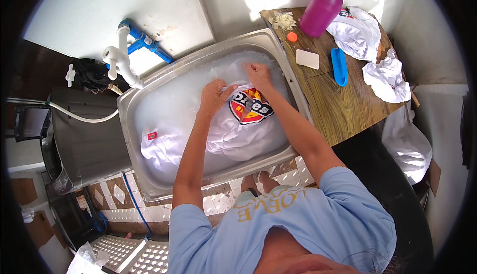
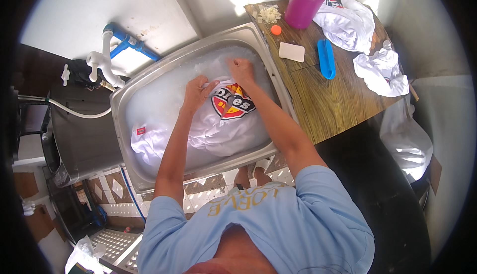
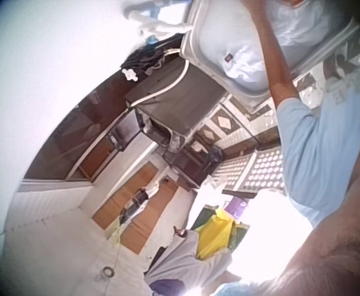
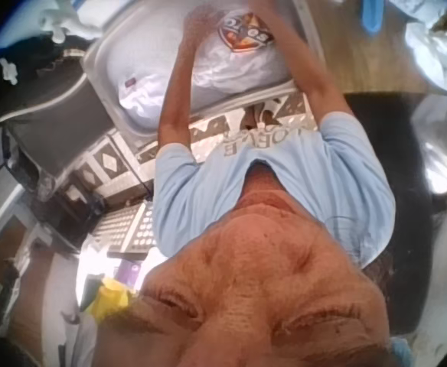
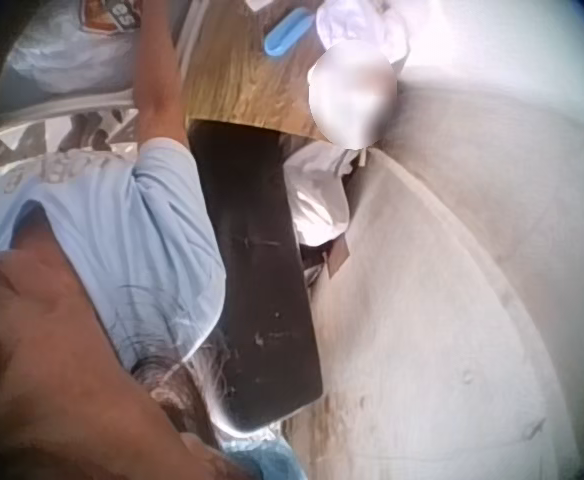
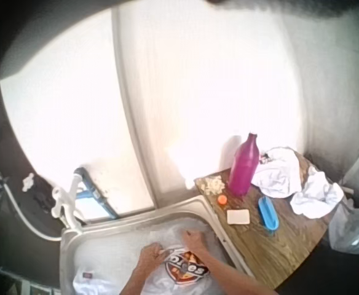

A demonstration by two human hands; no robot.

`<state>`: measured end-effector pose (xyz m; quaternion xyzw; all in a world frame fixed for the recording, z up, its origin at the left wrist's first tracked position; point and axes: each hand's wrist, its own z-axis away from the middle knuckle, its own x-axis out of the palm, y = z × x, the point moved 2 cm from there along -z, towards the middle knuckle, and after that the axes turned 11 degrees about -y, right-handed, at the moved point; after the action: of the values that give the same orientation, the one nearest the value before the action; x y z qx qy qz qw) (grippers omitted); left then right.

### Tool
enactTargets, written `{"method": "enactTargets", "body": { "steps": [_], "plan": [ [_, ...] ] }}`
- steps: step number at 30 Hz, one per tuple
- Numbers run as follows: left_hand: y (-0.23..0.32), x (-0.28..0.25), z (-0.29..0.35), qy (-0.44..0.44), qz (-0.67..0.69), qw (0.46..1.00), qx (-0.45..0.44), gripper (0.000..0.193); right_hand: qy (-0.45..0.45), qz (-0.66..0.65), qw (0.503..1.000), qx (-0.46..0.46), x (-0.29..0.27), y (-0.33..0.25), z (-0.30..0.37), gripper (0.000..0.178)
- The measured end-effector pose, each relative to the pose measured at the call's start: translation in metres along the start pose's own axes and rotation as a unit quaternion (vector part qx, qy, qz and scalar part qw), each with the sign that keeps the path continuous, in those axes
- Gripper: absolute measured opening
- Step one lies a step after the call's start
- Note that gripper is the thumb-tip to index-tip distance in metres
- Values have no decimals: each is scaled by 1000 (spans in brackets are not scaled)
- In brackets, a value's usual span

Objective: The person washes white shirts by hand in a sink filled with soapy water, scrubbing localized areas and then placing the items into a washing machine.

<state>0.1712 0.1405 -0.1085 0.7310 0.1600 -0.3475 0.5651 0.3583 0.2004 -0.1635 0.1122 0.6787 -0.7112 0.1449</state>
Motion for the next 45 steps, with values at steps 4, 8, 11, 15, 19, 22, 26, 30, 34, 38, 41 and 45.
{"method": "enactTargets", "body": {
  "steps": [4,8,11,15,19,22,26,30,34,38,41,45],
  "plan": [
    [-64,13,29,18,68,995,-75,33,-62,141,988,-33,30,-13,2,27],
    [-47,-3,14,108,331,936,-57,25,-107,-284,937,173,31,-21,10,23],
    [49,-12,-7,83,511,855,9,23,-116,-520,822,202,32,-60,44,19],
    [106,44,-5,47,153,974,159,29,-241,-681,686,80,47,-44,53,21],
    [81,41,-25,166,19,979,116,34,-295,-822,486,-19,57,-18,52,25],
    [21,9,-40,160,270,942,-121,37,-106,-520,811,247,57,-86,64,38],
    [33,22,-41,203,68,977,22,36,-156,-583,775,188,49,-66,53,41],
    [14,24,-44,240,133,961,-12,43,-165,-650,735,102,42,-46,59,38],
    [-29,-21,-25,244,225,932,-145,52,-162,-573,777,203,37,-85,62,49],
    [-16,-39,-6,147,313,919,-191,59,-126,-566,789,204,10,-70,53,49],
    [-10,-42,10,128,373,897,-200,56,-127,-575,783,204,10,-65,49,50],
    [-16,-44,24,85,443,878,-159,44,-141,-550,800,195,3,-52,42,49]
  ]
}}
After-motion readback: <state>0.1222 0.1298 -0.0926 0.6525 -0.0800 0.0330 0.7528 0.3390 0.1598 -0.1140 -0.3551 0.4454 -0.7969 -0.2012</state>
